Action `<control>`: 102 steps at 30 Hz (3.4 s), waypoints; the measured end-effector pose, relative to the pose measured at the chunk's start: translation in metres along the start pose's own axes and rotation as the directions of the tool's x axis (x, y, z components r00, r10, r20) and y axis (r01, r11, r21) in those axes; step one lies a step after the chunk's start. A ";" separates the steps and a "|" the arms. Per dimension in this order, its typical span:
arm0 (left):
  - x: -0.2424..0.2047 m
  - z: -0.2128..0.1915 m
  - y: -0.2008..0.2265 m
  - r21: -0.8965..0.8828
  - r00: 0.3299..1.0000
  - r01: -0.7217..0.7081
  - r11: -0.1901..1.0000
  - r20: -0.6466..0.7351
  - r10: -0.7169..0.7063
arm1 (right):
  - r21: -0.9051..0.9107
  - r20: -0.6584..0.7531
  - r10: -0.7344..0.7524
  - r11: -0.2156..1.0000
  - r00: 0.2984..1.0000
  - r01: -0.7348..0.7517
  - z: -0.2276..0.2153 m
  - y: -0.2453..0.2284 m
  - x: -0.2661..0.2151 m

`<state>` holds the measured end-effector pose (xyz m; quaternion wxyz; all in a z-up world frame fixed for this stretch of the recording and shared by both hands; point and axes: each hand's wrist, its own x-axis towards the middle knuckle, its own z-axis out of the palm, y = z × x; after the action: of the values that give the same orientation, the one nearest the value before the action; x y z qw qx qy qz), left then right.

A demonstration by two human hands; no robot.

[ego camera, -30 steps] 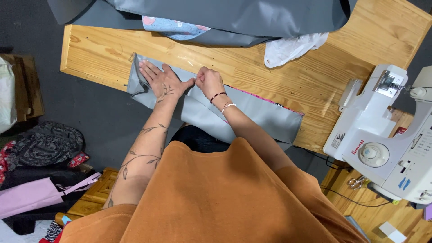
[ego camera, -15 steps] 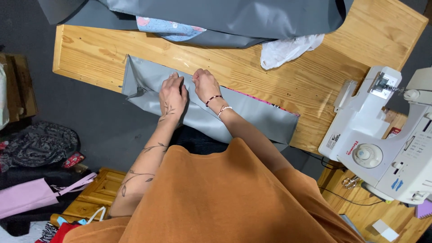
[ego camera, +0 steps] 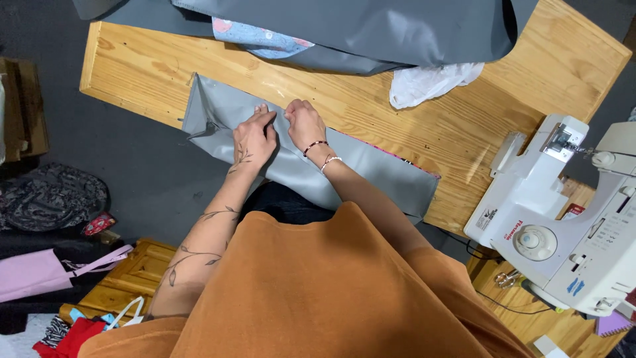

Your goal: The person aligns and folds a gray fabric piece with a pink patterned lining on a wooden table. They use straight pins to secure the folded edges of the fabric, preparing it for sewing. The person then switches to a second gray fabric piece with a blue patterned lining and repeats the pinning process.

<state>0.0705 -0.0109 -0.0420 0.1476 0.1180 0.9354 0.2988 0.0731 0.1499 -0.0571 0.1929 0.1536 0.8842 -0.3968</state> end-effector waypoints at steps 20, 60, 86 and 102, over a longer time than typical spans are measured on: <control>-0.014 -0.026 0.030 0.143 0.979 -0.055 0.988 0.202 0.025 | 0.187 -0.028 0.023 0.982 0.999 -0.017 -0.025 -0.005 -0.001; -0.027 0.015 0.036 0.207 0.975 -0.216 0.954 0.093 0.201 | -0.084 -0.496 0.586 0.702 0.641 -0.707 -0.067 0.189 -0.169; -0.026 0.012 0.034 0.227 0.968 -0.247 0.942 0.105 0.228 | 0.132 -0.394 0.771 0.586 0.501 -0.799 -0.099 0.135 -0.144; -0.020 -0.003 0.042 0.276 0.950 -0.280 0.919 0.220 0.223 | 0.184 -0.452 0.739 0.625 0.500 -0.759 -0.082 0.157 -0.140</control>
<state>0.0938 0.0146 -0.0108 0.1738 0.2861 0.9293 0.1558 0.2446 0.2961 -0.0435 0.1194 0.6114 0.7551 -0.2045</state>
